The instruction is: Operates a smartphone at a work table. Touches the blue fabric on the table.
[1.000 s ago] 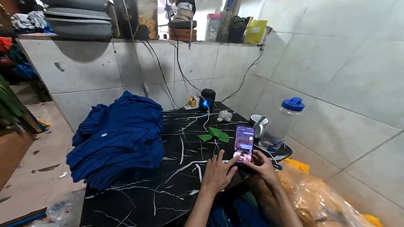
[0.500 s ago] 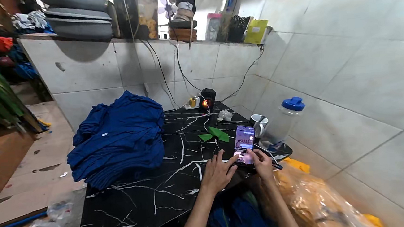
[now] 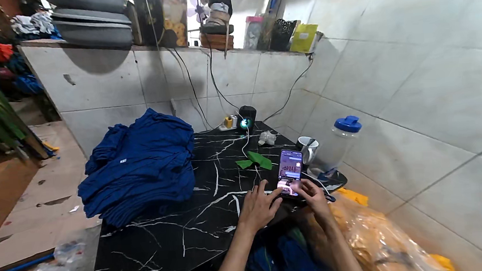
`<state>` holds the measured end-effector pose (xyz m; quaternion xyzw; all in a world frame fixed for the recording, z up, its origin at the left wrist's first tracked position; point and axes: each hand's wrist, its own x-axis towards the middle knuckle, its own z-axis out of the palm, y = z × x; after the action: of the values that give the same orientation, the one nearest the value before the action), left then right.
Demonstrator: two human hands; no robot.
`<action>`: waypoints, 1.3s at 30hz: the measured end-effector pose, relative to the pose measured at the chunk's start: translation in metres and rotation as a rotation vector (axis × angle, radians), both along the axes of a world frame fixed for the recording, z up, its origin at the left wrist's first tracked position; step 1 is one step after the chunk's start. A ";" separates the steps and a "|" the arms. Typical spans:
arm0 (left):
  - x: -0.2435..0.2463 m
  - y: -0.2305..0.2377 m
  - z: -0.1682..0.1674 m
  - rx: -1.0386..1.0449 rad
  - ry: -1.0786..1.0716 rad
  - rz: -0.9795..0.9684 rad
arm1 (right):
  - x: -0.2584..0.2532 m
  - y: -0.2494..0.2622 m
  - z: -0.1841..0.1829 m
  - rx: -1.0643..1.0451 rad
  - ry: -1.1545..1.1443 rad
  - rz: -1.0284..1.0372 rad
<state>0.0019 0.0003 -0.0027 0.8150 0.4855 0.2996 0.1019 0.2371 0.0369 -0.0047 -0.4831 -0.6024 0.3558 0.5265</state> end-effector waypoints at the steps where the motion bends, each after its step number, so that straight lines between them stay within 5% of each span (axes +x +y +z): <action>1: 0.000 0.000 0.000 0.000 -0.007 0.000 | 0.000 0.000 0.000 -0.001 0.002 0.008; 39: 0.002 0.003 0.002 -0.040 0.013 0.018 | -0.013 -0.002 0.003 0.056 -0.044 -0.090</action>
<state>0.0037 0.0031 -0.0007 0.8104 0.4992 0.2855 0.1125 0.2241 0.0350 -0.0017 -0.5027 -0.6012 0.3040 0.5418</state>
